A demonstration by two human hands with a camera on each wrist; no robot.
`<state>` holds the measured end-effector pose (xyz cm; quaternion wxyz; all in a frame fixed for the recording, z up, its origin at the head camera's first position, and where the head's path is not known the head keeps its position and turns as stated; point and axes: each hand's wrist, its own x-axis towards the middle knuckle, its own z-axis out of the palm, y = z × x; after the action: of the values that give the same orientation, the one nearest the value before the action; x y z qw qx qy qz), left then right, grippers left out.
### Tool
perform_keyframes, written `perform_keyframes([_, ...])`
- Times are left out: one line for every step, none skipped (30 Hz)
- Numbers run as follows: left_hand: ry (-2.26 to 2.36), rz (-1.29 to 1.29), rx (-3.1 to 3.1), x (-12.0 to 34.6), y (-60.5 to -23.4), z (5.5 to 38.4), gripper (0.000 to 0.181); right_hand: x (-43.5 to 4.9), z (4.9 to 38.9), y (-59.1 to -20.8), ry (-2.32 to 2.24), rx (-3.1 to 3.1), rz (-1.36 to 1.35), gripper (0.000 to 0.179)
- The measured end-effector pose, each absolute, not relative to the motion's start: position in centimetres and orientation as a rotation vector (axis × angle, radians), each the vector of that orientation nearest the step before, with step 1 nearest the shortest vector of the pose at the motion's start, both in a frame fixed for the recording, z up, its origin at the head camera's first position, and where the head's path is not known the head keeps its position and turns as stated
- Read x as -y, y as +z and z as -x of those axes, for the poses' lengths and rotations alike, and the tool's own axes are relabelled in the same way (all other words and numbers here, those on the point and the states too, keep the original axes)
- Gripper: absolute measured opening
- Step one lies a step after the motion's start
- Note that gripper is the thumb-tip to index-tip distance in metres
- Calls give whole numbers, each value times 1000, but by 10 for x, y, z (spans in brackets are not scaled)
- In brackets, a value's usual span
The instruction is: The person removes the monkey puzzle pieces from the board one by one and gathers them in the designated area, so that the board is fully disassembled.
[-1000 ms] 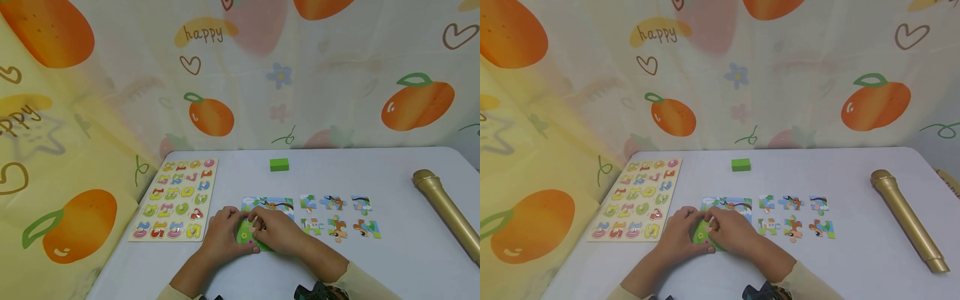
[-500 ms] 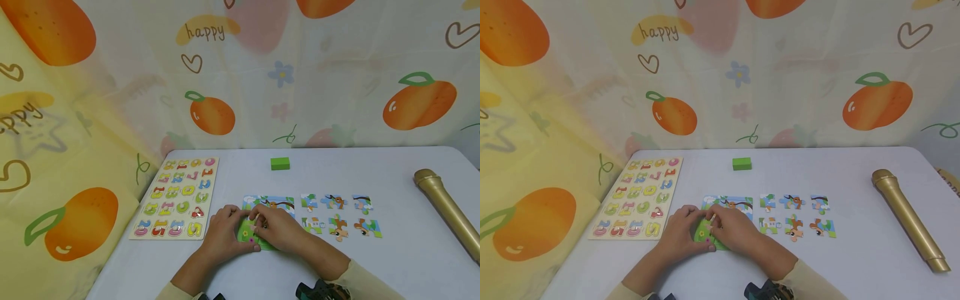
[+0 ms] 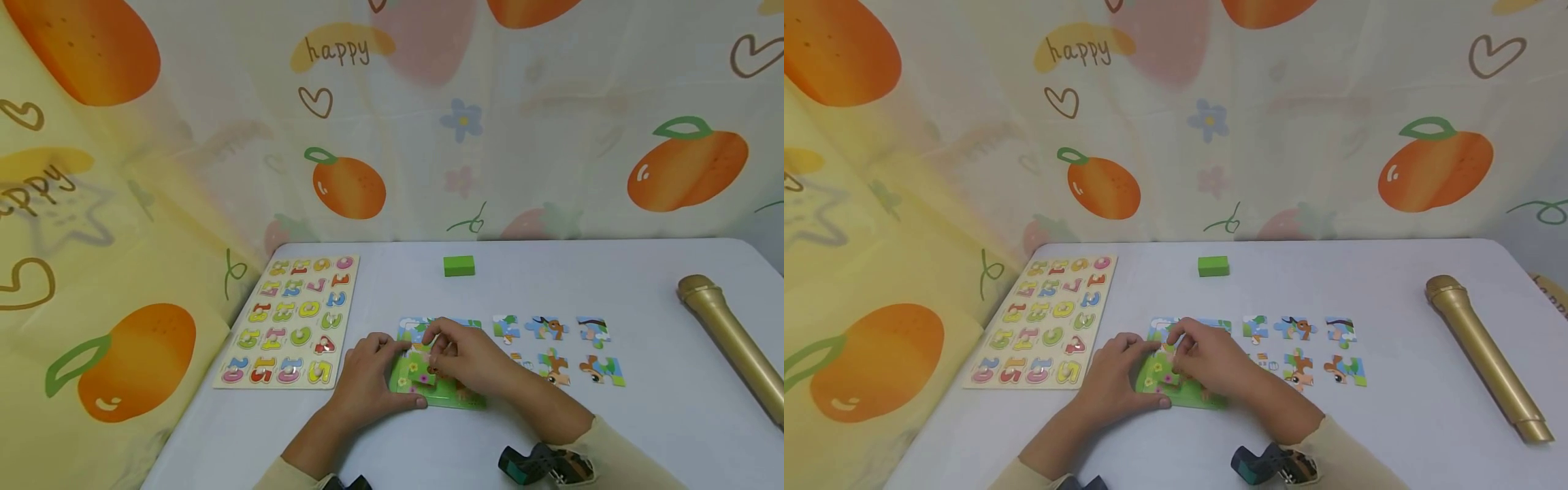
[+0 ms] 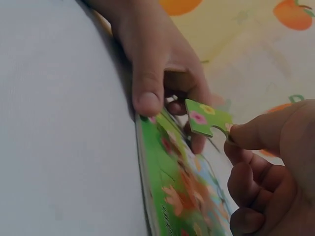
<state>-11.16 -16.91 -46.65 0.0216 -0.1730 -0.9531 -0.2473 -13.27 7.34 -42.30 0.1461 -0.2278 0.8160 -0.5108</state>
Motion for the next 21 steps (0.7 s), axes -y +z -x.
perform_keyframes([-763, 536, 2955, 169, -467, 112, 90, -77, 133, -422, -1477, -2345, 641, 19])
perform_keyframes([-759, 535, 2956, 169, -467, 112, 91, -80, 133, -421, -1475, -2351, 631, 18])
perform_keyframes([-758, 535, 2956, 169, -467, 112, 91, -84, 133, -420, -1473, -2355, 620, 18])
perform_keyframes([-754, 537, 2954, 169, -467, 112, 91, -87, 132, -419, -1477, -2349, 609, 18])
perform_keyframes([-752, 539, 2953, 169, -467, 112, 91, -90, 132, -419, -1472, -2352, 602, 18])
perform_keyframes([-753, 539, 2950, 169, -467, 112, 91, -93, 131, -419, -1468, -2354, 594, 18])
perform_keyframes([-753, 542, 2947, 169, -467, 112, 91, -97, 131, -419, -1461, -2358, 581, 18])
perform_keyframes([-753, 542, 2945, 169, -466, 112, 91, -100, 130, -419, -1448, -2367, 570, 18])
perform_keyframes([-754, 542, 2944, 169, -466, 112, 91, -103, 129, -419, -1443, -2373, 571, 18])
perform_keyframes([-752, 542, 2945, 169, -466, 112, 91, -106, 128, -420, -1425, -2390, 567, 18])
perform_keyframes([-751, 540, 2947, 169, -466, 112, 91, -110, 128, -420, -1406, -2408, 562, 17])
perform_keyframes([-751, 535, 2953, 169, -465, 111, 92, -113, 127, -420, -1389, -2423, 561, 17])
perform_keyframes([-748, 531, 2960, 168, -465, 111, 92, -117, 126, -420, -1375, -2435, 562, 17])
perform_keyframes([-747, 528, 2966, 168, -465, 111, 92, -120, 125, -420, -1363, -2444, 566, 16])
perform_keyframes([-745, 524, 2972, 168, -465, 111, 93, -123, 124, -420, -1353, -2452, 573, 16])
perform_keyframes([-743, 521, 2977, 168, -465, 111, 93, -127, 123, -419, -1340, -2460, 570, 16])
perform_keyframes([-742, 517, 2983, 168, -465, 111, 93, -130, 122, -419, -1338, -2458, 578, 16])
perform_keyframes([-741, 513, 2989, 168, -465, 111, 93, -133, 121, -419, -1334, -2458, 586, 16])
perform_keyframes([-738, 512, 2991, 168, -465, 111, 93, -137, 121, -419, -1331, -2457, 591, 16])
perform_keyframes([-736, 510, 2993, 168, -465, 111, 94, -140, 120, -419, -1329, -2456, 594, 16])
perform_keyframes([-733, 508, 2995, 168, -465, 111, 94, -143, 120, -419, -1327, -2456, 594, 16])
